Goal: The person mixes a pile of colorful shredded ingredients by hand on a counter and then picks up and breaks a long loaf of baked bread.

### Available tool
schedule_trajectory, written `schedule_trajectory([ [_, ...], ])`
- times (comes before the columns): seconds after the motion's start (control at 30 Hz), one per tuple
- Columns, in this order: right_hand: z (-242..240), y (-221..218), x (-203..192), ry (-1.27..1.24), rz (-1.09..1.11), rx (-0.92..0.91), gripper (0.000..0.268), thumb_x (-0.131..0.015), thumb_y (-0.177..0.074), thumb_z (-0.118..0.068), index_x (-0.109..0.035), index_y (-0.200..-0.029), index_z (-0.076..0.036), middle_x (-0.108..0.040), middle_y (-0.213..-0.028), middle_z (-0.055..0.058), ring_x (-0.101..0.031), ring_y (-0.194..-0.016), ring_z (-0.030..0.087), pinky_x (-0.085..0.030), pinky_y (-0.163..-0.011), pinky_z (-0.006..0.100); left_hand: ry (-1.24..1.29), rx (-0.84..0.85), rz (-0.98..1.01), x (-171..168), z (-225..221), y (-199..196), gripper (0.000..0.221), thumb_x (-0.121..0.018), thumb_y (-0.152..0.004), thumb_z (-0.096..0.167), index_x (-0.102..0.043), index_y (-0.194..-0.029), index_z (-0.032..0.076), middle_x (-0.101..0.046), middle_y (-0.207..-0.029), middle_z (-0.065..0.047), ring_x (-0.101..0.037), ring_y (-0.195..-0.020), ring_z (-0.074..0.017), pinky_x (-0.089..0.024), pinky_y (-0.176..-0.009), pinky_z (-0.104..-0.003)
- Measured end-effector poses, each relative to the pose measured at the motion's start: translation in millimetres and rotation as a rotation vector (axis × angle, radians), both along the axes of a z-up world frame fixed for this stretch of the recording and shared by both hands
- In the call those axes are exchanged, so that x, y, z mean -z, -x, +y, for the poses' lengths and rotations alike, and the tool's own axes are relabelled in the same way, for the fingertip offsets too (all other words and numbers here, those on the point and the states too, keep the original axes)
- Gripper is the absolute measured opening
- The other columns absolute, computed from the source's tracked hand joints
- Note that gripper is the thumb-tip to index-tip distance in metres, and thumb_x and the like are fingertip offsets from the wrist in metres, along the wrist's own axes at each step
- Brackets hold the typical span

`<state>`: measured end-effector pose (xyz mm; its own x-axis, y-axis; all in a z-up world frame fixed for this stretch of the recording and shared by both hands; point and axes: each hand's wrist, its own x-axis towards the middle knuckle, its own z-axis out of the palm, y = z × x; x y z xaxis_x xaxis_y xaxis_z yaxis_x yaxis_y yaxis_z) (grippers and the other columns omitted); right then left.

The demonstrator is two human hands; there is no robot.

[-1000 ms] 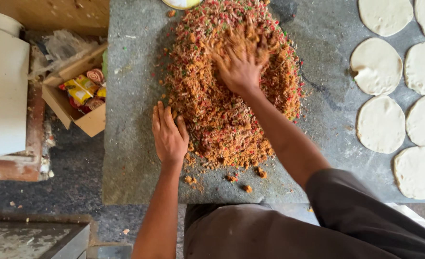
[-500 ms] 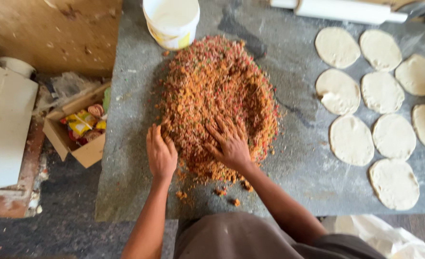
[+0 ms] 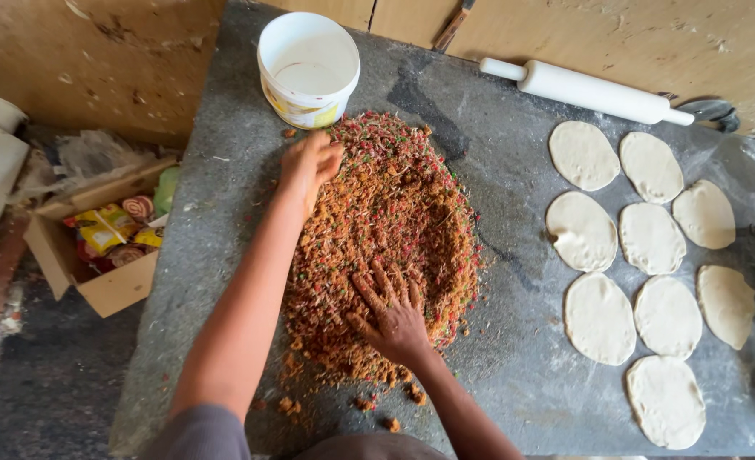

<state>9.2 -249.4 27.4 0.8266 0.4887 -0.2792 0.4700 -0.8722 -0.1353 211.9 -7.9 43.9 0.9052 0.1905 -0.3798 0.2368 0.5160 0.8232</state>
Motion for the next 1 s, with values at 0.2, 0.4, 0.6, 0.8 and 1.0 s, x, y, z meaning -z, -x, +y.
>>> schedule_trajectory([
  [0.2,3,-5,-13,-0.042,0.145,0.025,0.074,-0.031,-0.099,-0.071,-0.021,-0.163,-0.035,-0.005,-0.172,0.013,-0.008,-0.157,0.034,0.004,-0.124,0.061,0.363,-0.095,0.146,12,0,-110,0.064,-0.065,-0.099,0.026,-0.045,-0.137,-0.022,-0.069,-0.116,-0.036,-0.070,-0.081,-0.0242,-0.065,-0.063,-0.029],
  [0.4,3,-12,-14,-0.090,0.057,-0.010,0.066,-0.041,-0.104,-0.058,-0.027,-0.163,-0.033,-0.007,-0.173,0.012,-0.008,-0.158,0.038,0.005,-0.123,0.062,0.107,-0.117,0.056,13,35,-140,0.062,-0.067,-0.096,0.028,-0.045,-0.135,-0.015,-0.073,-0.108,-0.031,-0.075,-0.080,-0.0244,-0.068,-0.063,-0.029],
  [0.6,-1,-69,-23,-1.038,0.134,0.356,0.033,-0.051,-0.099,0.005,-0.071,-0.120,-0.011,-0.072,-0.119,0.014,-0.074,-0.106,0.025,-0.064,-0.086,0.040,-0.803,0.138,-0.058,29,41,-64,0.049,-0.060,-0.109,0.036,-0.063,-0.132,-0.007,-0.067,-0.125,-0.030,-0.069,-0.109,-0.0357,-0.057,-0.094,-0.043],
  [0.8,-9,-106,-103,-1.415,0.176,0.578,0.016,-0.057,-0.104,-0.004,-0.072,-0.111,-0.005,-0.075,-0.089,0.019,-0.074,-0.072,0.020,-0.067,-0.063,0.032,-1.148,0.234,-0.182,53,56,13,0.059,-0.058,-0.101,0.042,-0.057,-0.142,-0.001,-0.060,-0.144,-0.023,-0.059,-0.131,-0.0353,-0.047,-0.111,-0.047],
  [1.0,10,-103,-100,-0.631,0.437,-0.121,0.010,-0.067,-0.100,-0.012,-0.076,-0.100,-0.008,-0.079,-0.098,0.012,-0.075,-0.080,0.019,-0.063,-0.068,0.029,-1.154,0.412,0.045,26,46,35,0.079,-0.052,-0.100,0.058,-0.034,-0.158,0.007,-0.029,-0.164,-0.021,-0.029,-0.152,-0.0373,-0.027,-0.121,-0.054],
])
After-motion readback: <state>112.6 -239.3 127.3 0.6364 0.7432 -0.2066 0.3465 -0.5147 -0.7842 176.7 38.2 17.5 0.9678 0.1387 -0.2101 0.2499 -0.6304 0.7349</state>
